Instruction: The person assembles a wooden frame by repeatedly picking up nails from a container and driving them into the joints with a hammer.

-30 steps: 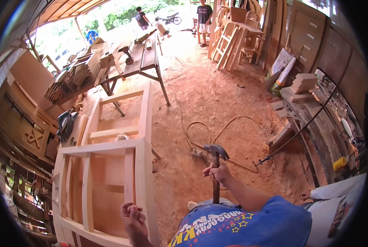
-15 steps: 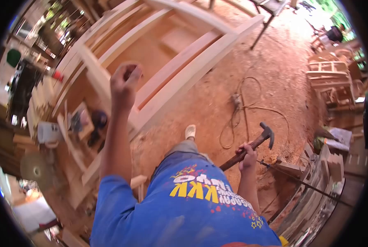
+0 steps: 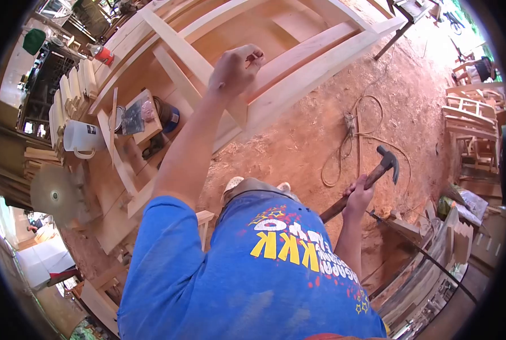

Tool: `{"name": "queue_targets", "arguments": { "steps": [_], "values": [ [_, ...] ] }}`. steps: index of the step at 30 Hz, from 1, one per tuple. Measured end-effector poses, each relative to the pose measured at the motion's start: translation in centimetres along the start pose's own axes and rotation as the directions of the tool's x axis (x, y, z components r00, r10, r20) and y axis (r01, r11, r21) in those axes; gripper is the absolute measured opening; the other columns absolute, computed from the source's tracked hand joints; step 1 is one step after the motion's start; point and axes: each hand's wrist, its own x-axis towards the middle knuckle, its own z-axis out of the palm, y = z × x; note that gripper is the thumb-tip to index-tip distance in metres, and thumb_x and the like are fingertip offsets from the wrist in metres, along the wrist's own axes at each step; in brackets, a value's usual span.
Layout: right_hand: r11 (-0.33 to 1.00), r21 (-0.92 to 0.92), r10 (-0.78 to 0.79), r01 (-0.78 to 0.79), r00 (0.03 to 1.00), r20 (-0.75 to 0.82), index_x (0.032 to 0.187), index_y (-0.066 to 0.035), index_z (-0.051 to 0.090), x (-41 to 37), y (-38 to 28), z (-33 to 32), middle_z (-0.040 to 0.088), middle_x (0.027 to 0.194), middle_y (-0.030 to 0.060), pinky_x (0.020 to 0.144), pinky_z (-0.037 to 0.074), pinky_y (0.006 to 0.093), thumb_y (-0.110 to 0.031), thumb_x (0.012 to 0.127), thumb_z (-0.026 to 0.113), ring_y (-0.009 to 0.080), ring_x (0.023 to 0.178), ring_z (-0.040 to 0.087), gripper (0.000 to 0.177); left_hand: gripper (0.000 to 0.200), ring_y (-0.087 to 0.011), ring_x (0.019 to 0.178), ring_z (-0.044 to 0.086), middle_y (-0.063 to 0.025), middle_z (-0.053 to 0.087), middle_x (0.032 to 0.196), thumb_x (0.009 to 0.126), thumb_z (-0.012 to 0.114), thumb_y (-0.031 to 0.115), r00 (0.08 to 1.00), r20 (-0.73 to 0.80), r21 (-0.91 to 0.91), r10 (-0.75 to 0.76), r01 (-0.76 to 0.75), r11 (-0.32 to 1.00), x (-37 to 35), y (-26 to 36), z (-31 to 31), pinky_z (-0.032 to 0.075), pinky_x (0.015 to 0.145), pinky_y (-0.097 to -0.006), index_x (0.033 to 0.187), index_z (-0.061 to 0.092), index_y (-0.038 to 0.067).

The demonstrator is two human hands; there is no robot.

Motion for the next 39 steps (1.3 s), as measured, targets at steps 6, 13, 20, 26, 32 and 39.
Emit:
{"name": "queue_targets", "arguments": {
  "steps": [6,13,20,26,32,39],
  "values": [
    [0.966,0.248,0.059,-0.069,0.997,0.048,0.113,-0.010,0.047,-3.8,-2.4,3.7,0.050,0.080,0.0003,0.053,0.049,0.0295,-0.052,0.109,0.060,0.0103,0.061,0.052,0.044,0.017,-0.0144,0.085,0.067,-0.0050,0.077,0.096,0.101,0.075,0.019,0.999,0.024,-0.196,-0.027,0.031,0.980,0.3,-0.9,-0.7,0.054,0.079,-0.0320,0.111,0.077,0.006],
    [0.809,0.545,0.220,-0.220,0.973,0.066,0.121,-0.006,0.050,-12.3,1.1,8.5,0.052,0.082,0.0020,0.056,0.051,0.0308,-0.049,0.110,0.058,0.0120,0.063,0.054,0.046,0.019,-0.0076,0.075,0.056,-0.0004,0.073,0.096,0.101,0.077,0.020,0.986,0.075,-0.382,0.150,-0.111,0.918,-0.1,-2.2,-1.1,0.048,0.070,-0.0272,0.115,0.077,0.006],
    [0.580,0.688,0.544,-0.436,0.836,0.071,0.099,-0.004,0.059,-20.3,8.9,10.6,0.057,0.074,0.0034,0.054,0.053,0.0331,-0.029,0.110,0.060,0.0138,0.058,0.056,0.027,0.014,-0.0130,0.067,0.062,-0.0050,0.078,0.086,0.096,0.078,0.013,0.657,0.512,-0.414,0.554,-0.376,0.829,-2.6,4.9,-1.2,0.052,0.067,-0.0304,0.109,0.081,0.007],
    [0.667,0.663,0.406,-0.340,0.912,0.060,0.098,-0.006,0.056,-22.1,8.5,12.7,0.060,0.078,0.0060,0.057,0.056,0.0356,-0.025,0.109,0.061,0.0164,0.060,0.060,0.023,0.017,-0.0313,0.092,0.074,-0.0101,0.078,0.096,0.090,0.076,0.026,0.021,0.967,-0.137,0.253,-0.796,0.590,-3.0,9.1,3.8,0.056,0.080,-0.0455,0.097,0.079,0.011],
    [0.674,0.654,0.366,-0.344,0.924,0.109,0.111,-0.009,0.053,-25.1,7.1,16.2,0.061,0.082,0.0028,0.052,0.054,0.0312,-0.030,0.111,0.061,0.0114,0.062,0.061,0.022,0.020,-0.0293,0.095,0.075,-0.0091,0.079,0.096,0.085,0.079,0.027,-0.064,0.997,-0.036,-0.045,-0.883,0.469,-3.2,9.5,5.1,0.058,0.083,-0.0443,0.098,0.082,0.012],
    [0.727,0.536,0.408,-0.430,0.898,0.167,0.111,-0.009,0.047,-27.2,6.3,17.9,0.056,0.078,0.0015,0.048,0.054,0.0299,-0.026,0.110,0.060,0.0100,0.057,0.058,0.021,0.013,-0.0245,0.095,0.077,-0.0033,0.081,0.097,0.086,0.081,0.025,-0.029,0.998,-0.005,-0.063,-0.937,0.348,-3.9,9.6,4.9,0.059,0.082,-0.0417,0.097,0.084,0.018]
  ]
}}
